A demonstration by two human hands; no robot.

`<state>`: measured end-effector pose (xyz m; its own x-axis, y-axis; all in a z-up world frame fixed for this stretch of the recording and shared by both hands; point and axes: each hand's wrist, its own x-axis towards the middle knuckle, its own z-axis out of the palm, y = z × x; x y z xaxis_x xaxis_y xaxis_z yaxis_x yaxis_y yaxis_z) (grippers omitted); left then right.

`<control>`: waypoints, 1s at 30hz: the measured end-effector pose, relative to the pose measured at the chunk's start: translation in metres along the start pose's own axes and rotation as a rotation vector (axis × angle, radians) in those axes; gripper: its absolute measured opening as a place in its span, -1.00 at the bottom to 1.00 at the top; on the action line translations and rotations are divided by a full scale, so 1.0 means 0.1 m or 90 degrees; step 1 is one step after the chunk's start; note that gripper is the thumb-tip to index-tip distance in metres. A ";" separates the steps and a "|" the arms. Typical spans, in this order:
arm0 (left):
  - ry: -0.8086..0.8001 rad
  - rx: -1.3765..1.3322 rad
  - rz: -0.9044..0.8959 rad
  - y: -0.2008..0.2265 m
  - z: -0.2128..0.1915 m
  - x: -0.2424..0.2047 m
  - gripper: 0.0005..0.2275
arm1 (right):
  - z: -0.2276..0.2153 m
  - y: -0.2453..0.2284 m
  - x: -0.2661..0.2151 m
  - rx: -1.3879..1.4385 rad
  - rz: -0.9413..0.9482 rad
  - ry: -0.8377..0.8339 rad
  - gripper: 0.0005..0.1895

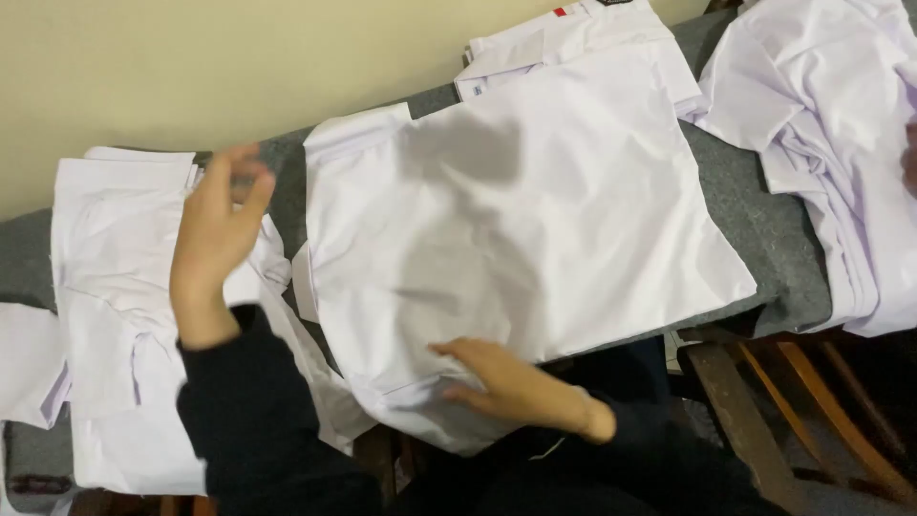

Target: A person is smoothing and folding a white collared shirt on a work table in a factory setting.

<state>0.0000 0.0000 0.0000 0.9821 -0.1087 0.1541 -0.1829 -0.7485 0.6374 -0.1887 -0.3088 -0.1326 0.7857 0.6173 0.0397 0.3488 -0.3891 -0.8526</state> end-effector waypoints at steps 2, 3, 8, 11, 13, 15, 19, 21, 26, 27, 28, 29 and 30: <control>-0.002 -0.009 -0.106 0.27 -0.01 -0.66 -0.64 | -0.48 0.07 -0.33 -0.010 0.080 0.131 -0.43; -0.001 -0.020 -0.213 0.40 -0.02 -1.01 -0.62 | -0.72 0.10 -0.49 -0.022 0.157 0.262 -0.46; -0.027 0.002 -0.548 0.09 0.62 -1.81 -0.51 | -1.46 0.95 -1.60 -0.129 0.475 0.567 -0.60; -0.033 0.032 -0.628 -0.16 1.04 -2.04 -0.43 | -1.65 1.20 -1.97 -0.204 0.569 0.635 -0.61; -0.036 0.047 -0.657 -0.24 1.31 -2.13 -0.40 | -1.68 1.36 -2.05 -0.174 0.638 0.616 -0.59; 0.068 0.024 -0.596 -0.26 1.57 -2.18 -0.47 | -1.67 1.56 -2.05 -0.171 0.605 0.604 -0.60; 0.102 0.019 -0.595 -0.35 1.75 -2.24 -0.50 | -1.67 1.92 -2.17 -0.231 0.604 0.595 -0.65; 0.136 0.007 -0.550 -0.63 1.82 -2.31 -0.53 | -1.71 1.87 -2.20 -0.208 0.633 0.603 -0.63; 0.159 -0.074 -0.551 -0.57 1.75 -2.32 -0.63 | -1.71 1.71 -2.22 -0.171 0.664 0.610 -0.64; 0.170 -0.086 -0.559 -0.53 1.74 -2.32 -0.62 | -1.71 1.69 -2.22 -0.166 0.652 0.621 -0.65; 0.169 -0.085 -0.560 -0.48 1.71 -2.30 -0.62 | -1.72 1.58 -2.16 -0.165 0.653 0.620 -0.65; 0.153 -0.100 -0.586 -0.43 1.67 -2.28 -0.54 | -1.73 1.47 -2.09 -0.054 0.645 0.647 -0.72; 0.136 -0.116 -0.613 -0.37 1.63 -2.27 -0.44 | -1.74 1.35 -2.03 0.059 0.634 0.670 -0.75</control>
<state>-0.2083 -0.0543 -0.1820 0.6901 0.6242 -0.3663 0.6633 -0.3429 0.6651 -0.2119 -0.6060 -0.1654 0.6953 -0.6716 -0.2558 -0.5568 -0.2784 -0.7826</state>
